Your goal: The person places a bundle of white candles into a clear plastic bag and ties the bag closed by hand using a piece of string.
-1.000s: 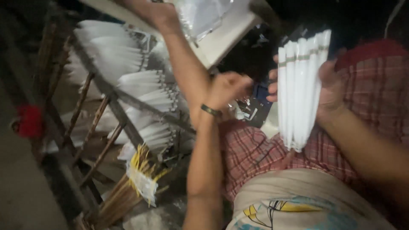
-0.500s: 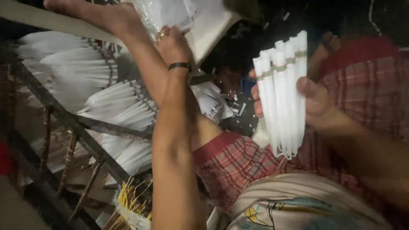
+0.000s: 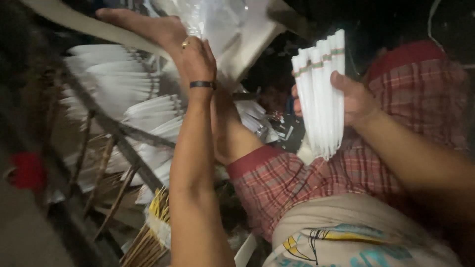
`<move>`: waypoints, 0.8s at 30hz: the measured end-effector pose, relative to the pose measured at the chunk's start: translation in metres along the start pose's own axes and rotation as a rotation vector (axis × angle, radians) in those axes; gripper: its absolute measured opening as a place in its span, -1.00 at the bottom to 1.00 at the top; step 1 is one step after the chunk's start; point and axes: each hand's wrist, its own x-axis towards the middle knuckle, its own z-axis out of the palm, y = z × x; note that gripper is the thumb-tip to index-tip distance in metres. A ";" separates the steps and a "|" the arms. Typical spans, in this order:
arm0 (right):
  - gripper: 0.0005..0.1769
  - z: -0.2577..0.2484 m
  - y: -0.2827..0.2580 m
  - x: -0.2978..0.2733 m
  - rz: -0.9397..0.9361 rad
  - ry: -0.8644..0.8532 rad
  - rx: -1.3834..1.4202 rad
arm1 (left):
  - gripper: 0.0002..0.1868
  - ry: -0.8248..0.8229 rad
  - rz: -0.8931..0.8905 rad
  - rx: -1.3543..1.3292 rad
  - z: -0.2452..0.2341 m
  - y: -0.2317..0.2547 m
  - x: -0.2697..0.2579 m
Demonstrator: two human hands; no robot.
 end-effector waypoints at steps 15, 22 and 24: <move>0.06 0.008 -0.004 -0.035 -0.064 0.344 -0.211 | -0.81 -0.603 0.426 -0.127 -0.281 0.118 -0.203; 0.07 -0.027 -0.018 -0.044 0.120 0.184 -0.045 | -0.69 -0.760 -0.017 -0.537 -0.273 0.122 -0.283; 0.12 -0.001 -0.012 -0.044 0.078 0.182 -0.150 | -0.66 -0.784 -0.197 -0.591 -0.262 0.121 -0.280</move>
